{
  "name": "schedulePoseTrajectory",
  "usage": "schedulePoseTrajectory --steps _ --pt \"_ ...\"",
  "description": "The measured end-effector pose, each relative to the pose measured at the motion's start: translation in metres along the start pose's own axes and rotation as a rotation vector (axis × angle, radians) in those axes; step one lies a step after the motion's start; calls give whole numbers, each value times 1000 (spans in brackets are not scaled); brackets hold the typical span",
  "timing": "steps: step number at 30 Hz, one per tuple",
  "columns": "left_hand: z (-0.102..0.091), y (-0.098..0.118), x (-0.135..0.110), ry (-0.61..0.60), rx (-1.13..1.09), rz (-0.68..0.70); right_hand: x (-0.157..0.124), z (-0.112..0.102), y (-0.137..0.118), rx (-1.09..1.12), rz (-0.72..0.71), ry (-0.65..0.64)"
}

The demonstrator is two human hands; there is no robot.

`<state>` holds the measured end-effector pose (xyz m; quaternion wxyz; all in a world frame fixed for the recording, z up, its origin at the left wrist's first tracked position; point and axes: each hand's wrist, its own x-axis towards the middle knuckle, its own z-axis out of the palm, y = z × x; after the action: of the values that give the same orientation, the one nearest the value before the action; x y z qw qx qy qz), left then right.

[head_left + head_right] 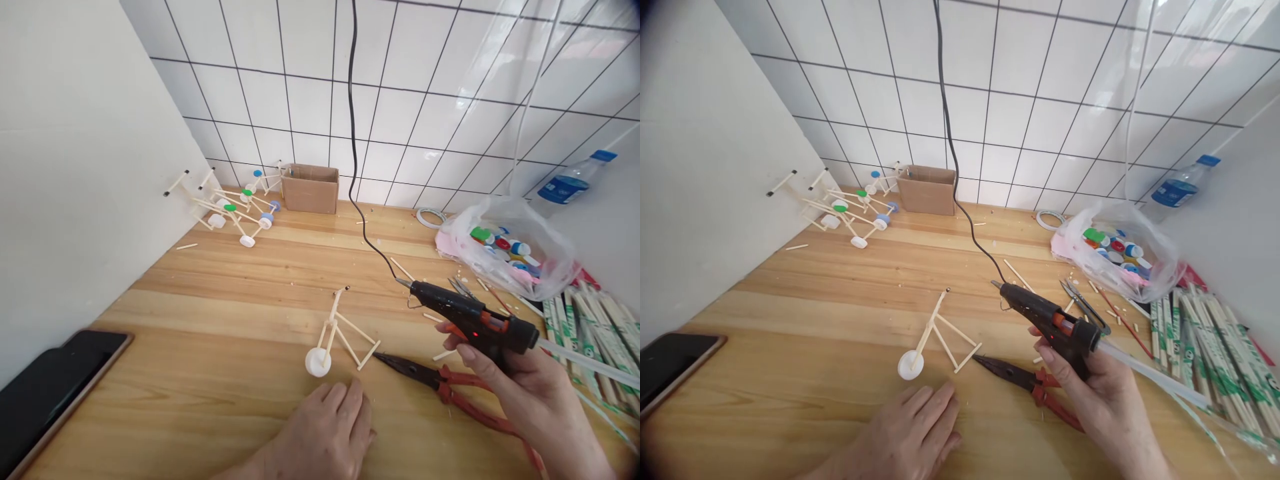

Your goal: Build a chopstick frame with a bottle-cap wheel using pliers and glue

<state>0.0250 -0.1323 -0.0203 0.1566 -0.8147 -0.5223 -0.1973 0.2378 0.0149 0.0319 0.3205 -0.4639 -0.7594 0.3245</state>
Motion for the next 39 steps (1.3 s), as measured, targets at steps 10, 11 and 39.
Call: schedulePoseTrajectory --steps 10,11,39 --pt "-2 1 -2 -77 -29 0 1 -1 -3 -102 61 -38" --pt "-3 1 -2 -76 -28 5 1 -1 -4 -103 59 -57" --pt "-12 1 2 -101 -43 -22 -1 -12 -25 8 120 -434"
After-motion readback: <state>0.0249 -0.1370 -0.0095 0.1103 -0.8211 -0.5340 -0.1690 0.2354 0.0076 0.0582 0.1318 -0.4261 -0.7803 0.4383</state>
